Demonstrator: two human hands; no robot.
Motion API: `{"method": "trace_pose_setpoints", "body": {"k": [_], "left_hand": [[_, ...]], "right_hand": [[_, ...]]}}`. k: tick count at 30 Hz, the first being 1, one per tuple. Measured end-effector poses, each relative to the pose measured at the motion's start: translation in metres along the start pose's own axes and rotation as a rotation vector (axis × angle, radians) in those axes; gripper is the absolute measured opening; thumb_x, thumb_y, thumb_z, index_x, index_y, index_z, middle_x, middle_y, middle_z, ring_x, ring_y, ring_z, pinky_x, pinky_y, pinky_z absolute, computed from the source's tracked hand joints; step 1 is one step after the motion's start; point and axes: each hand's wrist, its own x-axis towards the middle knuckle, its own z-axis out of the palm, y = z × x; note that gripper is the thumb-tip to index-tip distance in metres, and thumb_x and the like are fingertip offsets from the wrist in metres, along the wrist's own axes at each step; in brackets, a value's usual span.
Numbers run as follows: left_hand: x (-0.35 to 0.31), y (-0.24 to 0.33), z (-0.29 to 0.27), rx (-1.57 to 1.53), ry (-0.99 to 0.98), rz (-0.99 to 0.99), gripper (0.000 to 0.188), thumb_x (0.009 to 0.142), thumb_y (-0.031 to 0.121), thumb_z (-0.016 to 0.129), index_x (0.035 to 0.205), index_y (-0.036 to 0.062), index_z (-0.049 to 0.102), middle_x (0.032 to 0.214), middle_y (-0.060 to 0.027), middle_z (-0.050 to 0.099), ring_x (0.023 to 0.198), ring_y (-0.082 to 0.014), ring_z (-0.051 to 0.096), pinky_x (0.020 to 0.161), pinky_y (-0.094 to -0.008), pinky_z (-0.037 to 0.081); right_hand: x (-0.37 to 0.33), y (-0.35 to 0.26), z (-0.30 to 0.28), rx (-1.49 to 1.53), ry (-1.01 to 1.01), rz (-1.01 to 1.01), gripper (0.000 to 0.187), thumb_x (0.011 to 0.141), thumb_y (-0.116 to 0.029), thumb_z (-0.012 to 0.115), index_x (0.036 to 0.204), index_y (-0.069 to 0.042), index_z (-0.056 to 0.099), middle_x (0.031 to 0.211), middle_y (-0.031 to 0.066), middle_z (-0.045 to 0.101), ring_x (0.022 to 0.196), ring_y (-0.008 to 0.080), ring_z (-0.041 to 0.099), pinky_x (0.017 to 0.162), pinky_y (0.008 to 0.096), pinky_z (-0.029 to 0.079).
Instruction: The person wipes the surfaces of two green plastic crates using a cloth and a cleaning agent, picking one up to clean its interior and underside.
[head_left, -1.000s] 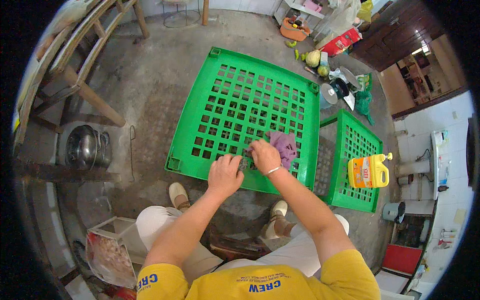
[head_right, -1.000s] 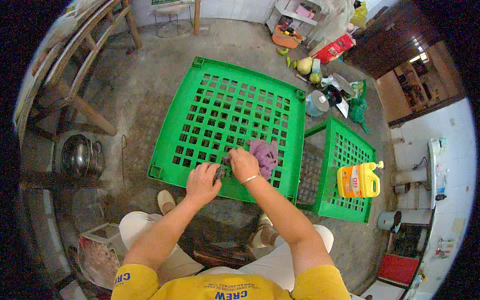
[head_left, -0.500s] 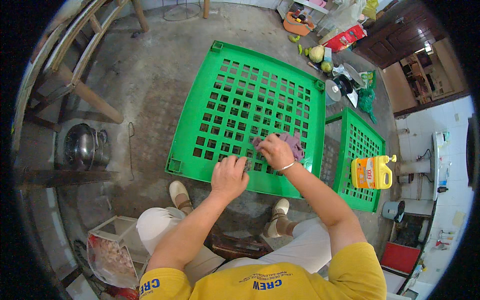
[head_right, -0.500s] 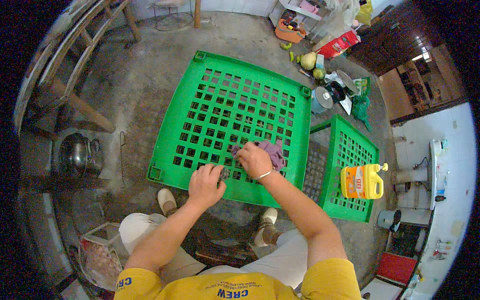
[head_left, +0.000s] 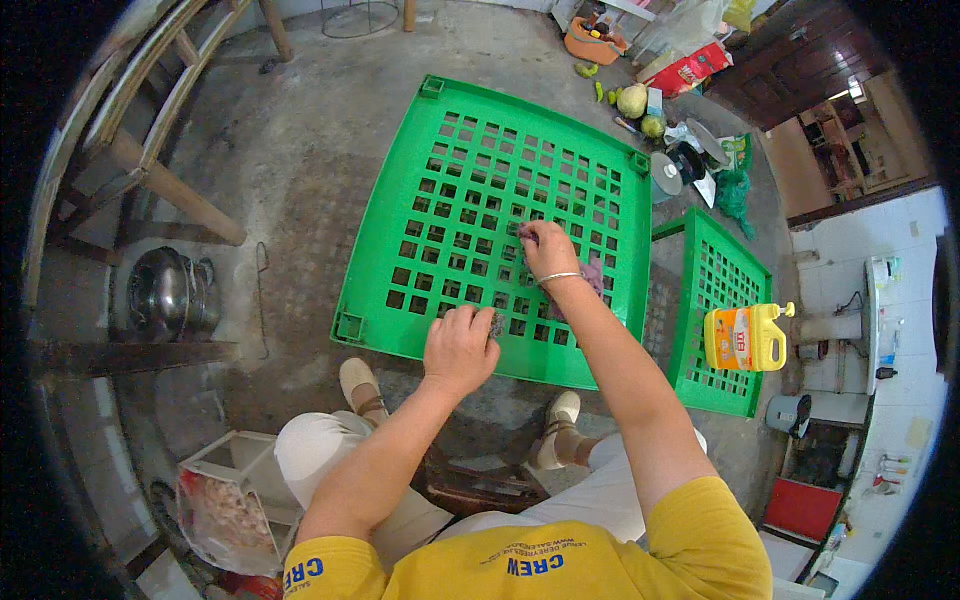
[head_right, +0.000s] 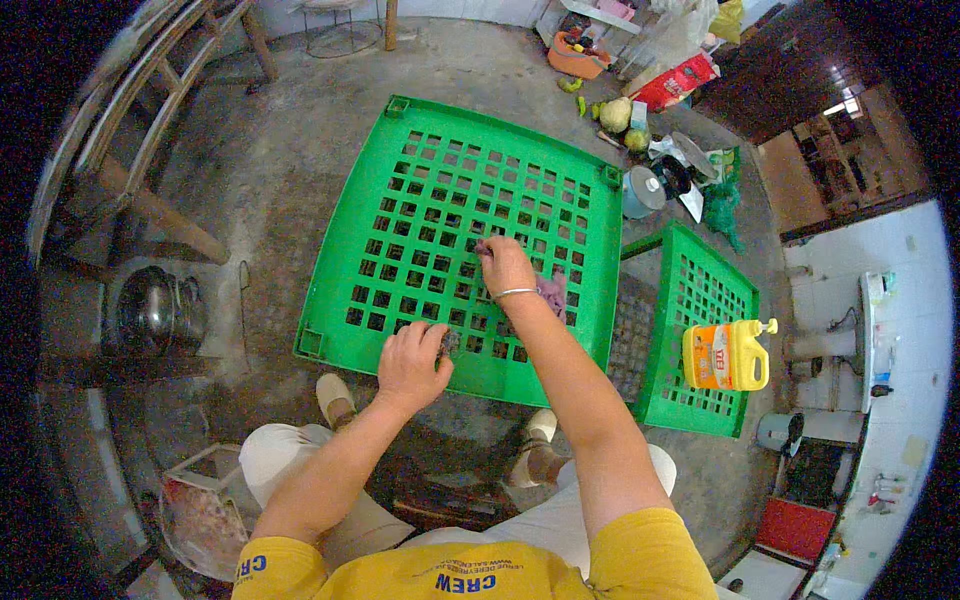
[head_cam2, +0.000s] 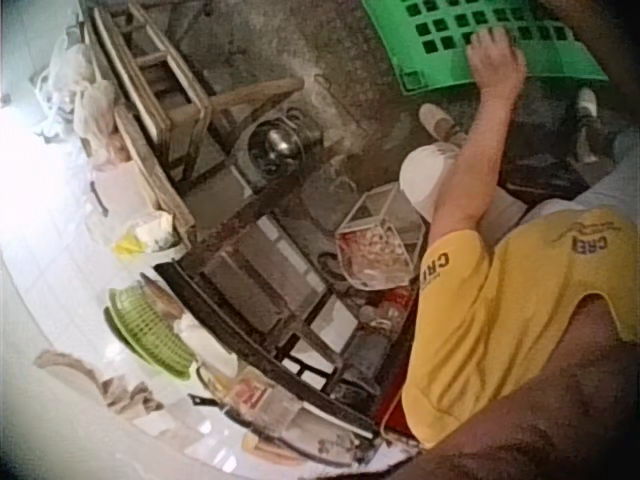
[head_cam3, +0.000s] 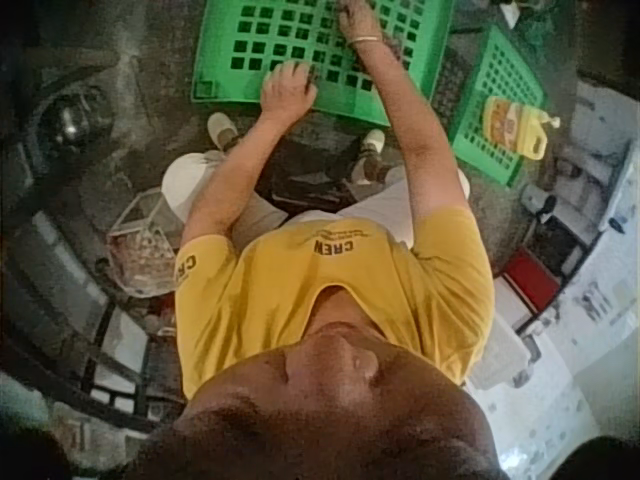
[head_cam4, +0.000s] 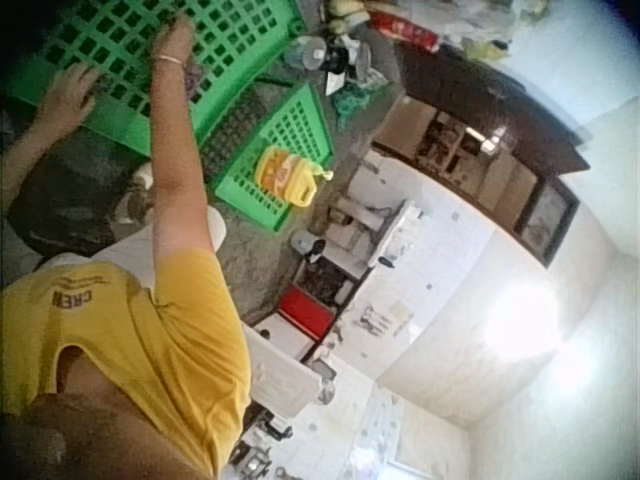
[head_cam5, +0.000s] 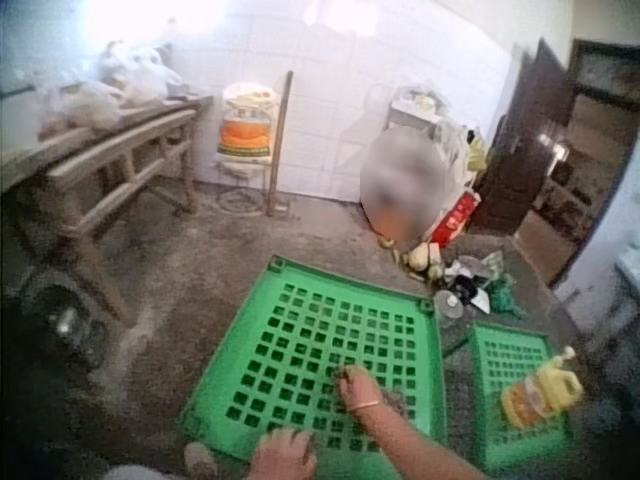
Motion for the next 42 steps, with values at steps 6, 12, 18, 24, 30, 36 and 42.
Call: {"method": "trace_pose_setpoints", "body": {"k": [6,12,18,24,30,36,42], "left_hand": [[-0.001,-0.001,0.001,0.004,0.005,-0.001,0.039,0.067,0.014,0.065,0.105,0.0067,0.057,0.096,-0.0109,0.054,0.087,-0.0292,0.055,0.073,-0.0421,0.045],[-0.002,-0.002,0.001,0.014,0.022,0.008,0.040,0.067,0.015,0.066,0.105,0.0068,0.057,0.096,-0.0107,0.055,0.088,-0.0290,0.055,0.074,-0.0418,0.045],[0.000,0.001,0.002,0.012,-0.007,-0.006,0.040,0.067,0.016,0.066,0.105,0.0069,0.056,0.097,-0.0100,0.055,0.089,-0.0288,0.055,0.074,-0.0414,0.045],[-0.001,-0.002,0.001,0.003,-0.026,-0.016,0.040,0.066,0.014,0.067,0.104,0.0073,0.057,0.097,-0.0097,0.056,0.089,-0.0283,0.055,0.074,-0.0411,0.045],[0.000,-0.001,0.001,-0.014,0.011,-0.003,0.039,0.065,0.013,0.065,0.104,0.0073,0.057,0.095,-0.0097,0.056,0.088,-0.0280,0.056,0.073,-0.0408,0.045],[0.002,0.000,0.000,-0.024,0.006,0.014,0.039,0.064,0.012,0.065,0.102,0.0065,0.057,0.095,-0.0098,0.057,0.083,-0.0276,0.056,0.069,-0.0408,0.045],[0.000,-0.002,0.000,-0.022,0.003,0.018,0.039,0.064,0.012,0.065,0.102,0.0060,0.057,0.095,-0.0103,0.056,0.084,-0.0278,0.055,0.070,-0.0411,0.045]], "right_hand": [[-0.055,-0.041,-0.023,-0.108,-0.230,-0.093,0.015,0.080,-0.010,0.056,0.095,-0.007,0.060,0.090,0.0163,0.056,0.080,0.0356,0.060,0.067,0.0445,0.051],[-0.076,-0.058,-0.017,-0.134,-0.190,-0.131,0.011,0.080,-0.011,0.056,0.089,-0.005,0.056,0.086,0.0163,0.054,0.075,0.0347,0.060,0.062,0.0426,0.051],[-0.002,-0.027,-0.002,-0.177,-0.016,-0.007,0.011,0.081,-0.014,0.058,0.089,-0.007,0.057,0.088,0.0142,0.055,0.076,0.0329,0.061,0.062,0.0431,0.052],[-0.028,-0.038,-0.023,-0.139,-0.235,-0.080,0.012,0.080,-0.015,0.058,0.092,-0.011,0.061,0.090,0.0144,0.057,0.078,0.0348,0.060,0.068,0.0437,0.052],[0.025,0.014,-0.033,-0.084,-0.121,0.026,0.016,0.080,-0.013,0.057,0.093,-0.007,0.063,0.095,0.0178,0.060,0.085,0.0374,0.059,0.076,0.0445,0.050],[0.070,0.022,-0.007,-0.015,0.108,0.091,0.017,0.079,-0.011,0.059,0.094,-0.005,0.065,0.095,0.0204,0.060,0.091,0.0370,0.058,0.080,0.0440,0.048],[0.031,0.003,-0.005,-0.075,0.004,0.025,0.013,0.078,-0.009,0.059,0.089,-0.009,0.065,0.090,0.0180,0.056,0.083,0.0368,0.059,0.072,0.0455,0.050]]}}
